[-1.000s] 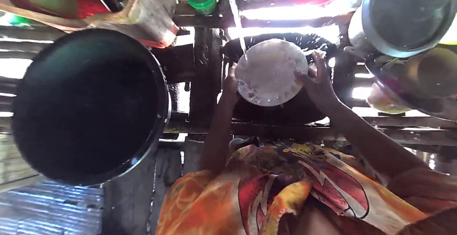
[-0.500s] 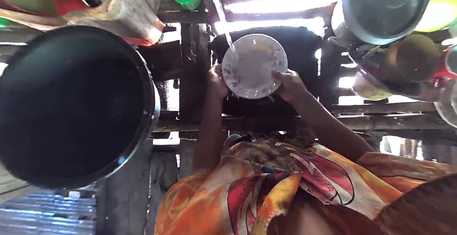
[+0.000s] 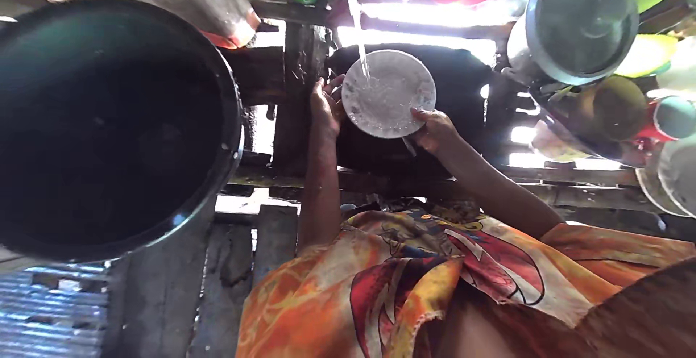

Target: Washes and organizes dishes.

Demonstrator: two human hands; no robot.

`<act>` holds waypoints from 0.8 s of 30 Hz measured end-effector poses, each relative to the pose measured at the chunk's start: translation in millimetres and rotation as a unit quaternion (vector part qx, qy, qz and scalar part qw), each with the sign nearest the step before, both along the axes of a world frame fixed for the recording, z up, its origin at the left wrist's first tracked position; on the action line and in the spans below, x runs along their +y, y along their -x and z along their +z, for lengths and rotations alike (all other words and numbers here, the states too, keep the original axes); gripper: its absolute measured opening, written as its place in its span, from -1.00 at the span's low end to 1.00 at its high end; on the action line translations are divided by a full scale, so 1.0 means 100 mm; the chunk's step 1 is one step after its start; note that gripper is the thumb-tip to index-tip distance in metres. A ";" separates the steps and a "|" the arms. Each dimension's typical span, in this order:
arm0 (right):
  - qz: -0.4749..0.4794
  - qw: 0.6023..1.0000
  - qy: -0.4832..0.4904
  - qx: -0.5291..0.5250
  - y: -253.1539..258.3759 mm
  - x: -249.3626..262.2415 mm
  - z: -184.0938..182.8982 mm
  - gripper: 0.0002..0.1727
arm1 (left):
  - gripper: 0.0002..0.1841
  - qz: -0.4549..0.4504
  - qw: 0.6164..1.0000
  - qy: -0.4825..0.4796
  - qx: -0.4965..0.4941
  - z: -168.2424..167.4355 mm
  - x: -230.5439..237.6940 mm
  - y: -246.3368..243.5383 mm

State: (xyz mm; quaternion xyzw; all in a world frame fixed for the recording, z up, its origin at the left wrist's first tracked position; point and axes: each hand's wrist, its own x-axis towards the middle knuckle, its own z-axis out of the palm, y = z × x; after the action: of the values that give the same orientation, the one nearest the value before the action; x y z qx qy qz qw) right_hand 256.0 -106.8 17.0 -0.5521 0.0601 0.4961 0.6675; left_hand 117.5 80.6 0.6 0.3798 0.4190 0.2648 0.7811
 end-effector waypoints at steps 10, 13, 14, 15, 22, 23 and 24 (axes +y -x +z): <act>0.034 0.999 -0.020 -0.001 0.09 0.12 -0.03 -0.64 | -0.51 0.082 0.993 -0.063 0.061 0.05 -0.10 0.01; 0.013 0.999 -0.032 0.000 0.02 0.10 0.00 -0.66 | -0.50 0.089 0.993 -0.027 0.070 0.04 -0.06 0.00; 0.009 1.000 -0.017 -0.001 0.01 0.10 0.02 -0.68 | -0.49 0.086 0.994 -0.019 0.069 0.02 -0.05 -0.01; 0.011 1.000 0.002 -0.003 0.00 0.09 0.05 -0.71 | -0.51 0.085 0.994 -0.020 0.065 0.01 -0.05 -0.02; 0.074 0.996 0.043 -0.032 -0.22 0.08 0.16 -0.74 | -0.52 0.047 0.992 -0.047 0.108 -0.02 -0.03 -0.03; 0.076 0.994 0.038 -0.073 -0.24 0.08 0.16 -0.75 | -0.51 0.031 0.990 -0.065 0.120 -0.01 -0.04 -0.04; 0.079 0.987 0.033 -0.137 -0.25 0.08 0.18 -0.75 | -0.50 0.012 0.987 -0.082 0.134 0.00 -0.06 -0.05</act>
State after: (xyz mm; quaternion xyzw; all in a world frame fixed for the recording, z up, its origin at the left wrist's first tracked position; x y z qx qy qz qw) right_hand 280.9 -99.1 35.2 -0.6400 -0.0592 0.4644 0.6093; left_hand 122.1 75.0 0.9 0.4700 0.5015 0.2541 0.6805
